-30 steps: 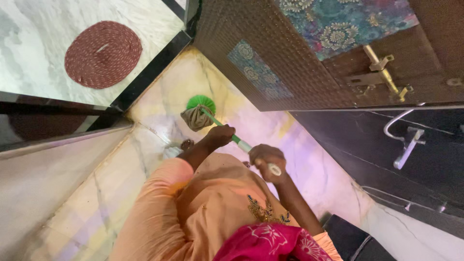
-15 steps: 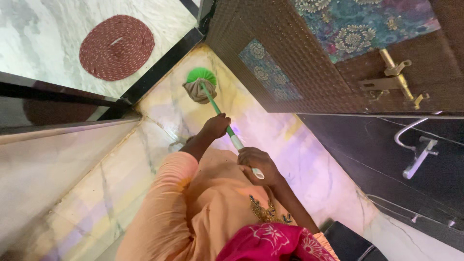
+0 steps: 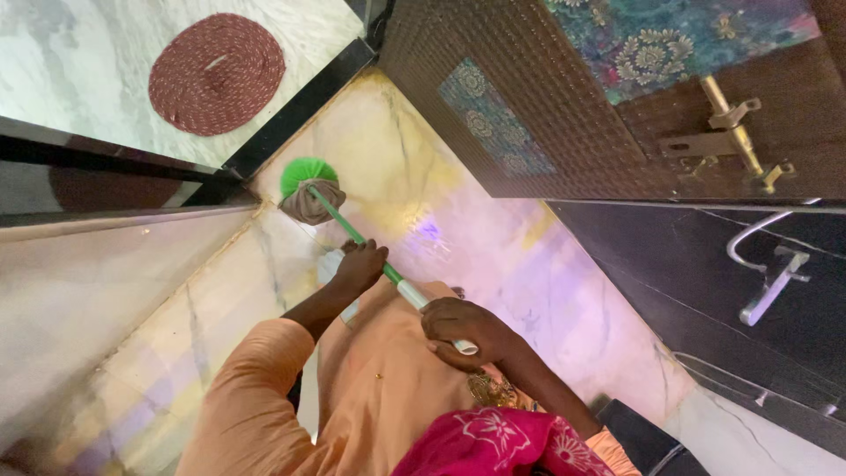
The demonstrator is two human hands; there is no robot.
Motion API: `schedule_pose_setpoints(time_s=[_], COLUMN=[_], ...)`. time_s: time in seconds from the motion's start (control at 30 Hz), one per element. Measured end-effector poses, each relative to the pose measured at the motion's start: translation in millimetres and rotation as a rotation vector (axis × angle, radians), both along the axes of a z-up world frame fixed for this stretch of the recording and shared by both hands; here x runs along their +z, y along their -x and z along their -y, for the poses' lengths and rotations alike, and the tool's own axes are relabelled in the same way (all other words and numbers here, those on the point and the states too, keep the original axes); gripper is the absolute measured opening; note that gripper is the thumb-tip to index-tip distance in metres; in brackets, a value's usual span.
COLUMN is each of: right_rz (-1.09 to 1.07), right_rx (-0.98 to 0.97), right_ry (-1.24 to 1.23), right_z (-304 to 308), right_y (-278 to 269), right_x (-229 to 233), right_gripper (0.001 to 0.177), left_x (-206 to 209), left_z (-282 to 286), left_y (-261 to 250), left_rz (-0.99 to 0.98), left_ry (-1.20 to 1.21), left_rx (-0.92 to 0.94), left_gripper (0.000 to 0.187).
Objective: The person mops the bathroom floor using a green mop, moving around a bathtub filled with clothes and a black trash bin. The person systematically cleans the marble floor, focusing on different areas including near the shower and door.
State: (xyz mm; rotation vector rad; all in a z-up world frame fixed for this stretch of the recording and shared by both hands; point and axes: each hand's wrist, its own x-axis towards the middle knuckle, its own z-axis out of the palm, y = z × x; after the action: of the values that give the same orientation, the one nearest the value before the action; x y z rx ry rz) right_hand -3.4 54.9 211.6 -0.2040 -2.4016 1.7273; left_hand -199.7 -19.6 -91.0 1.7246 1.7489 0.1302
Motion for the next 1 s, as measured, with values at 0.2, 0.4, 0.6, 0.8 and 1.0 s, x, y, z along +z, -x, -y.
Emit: schedule_pose_setpoints(time_s=[0.2, 0.4, 0.6, 0.8, 1.0], right_rz=[0.010, 0.122, 0.279, 0.246, 0.261], right_rx=[-0.130, -0.539, -0.822, -0.924, -0.840], right_ry=[-0.080, -0.117, -0.203, -0.210, -0.164], right_z=[-3, 10, 35, 45, 47], right_y=[-50, -117, -164, -172, -143], right_x=[-7, -20, -13, -15, -14], right_gripper=[0.007, 0.005, 0.006, 0.007, 0.004], left_x=[-36, -72, -43, -21, -15], left_z=[-49, -116, -130, -120, -115], left_y=[-59, -161, -267, -290, -221], left_rz=[0.146, 0.275, 0.393, 0.439, 0.364], left_ry=[-0.171, -0.191, -0.104, -0.068, -0.051], left_rx=[-0.067, -0.200, -0.403, -0.461, -0.474], left_gripper=[0.016, 0.014, 0.015, 0.017, 0.016])
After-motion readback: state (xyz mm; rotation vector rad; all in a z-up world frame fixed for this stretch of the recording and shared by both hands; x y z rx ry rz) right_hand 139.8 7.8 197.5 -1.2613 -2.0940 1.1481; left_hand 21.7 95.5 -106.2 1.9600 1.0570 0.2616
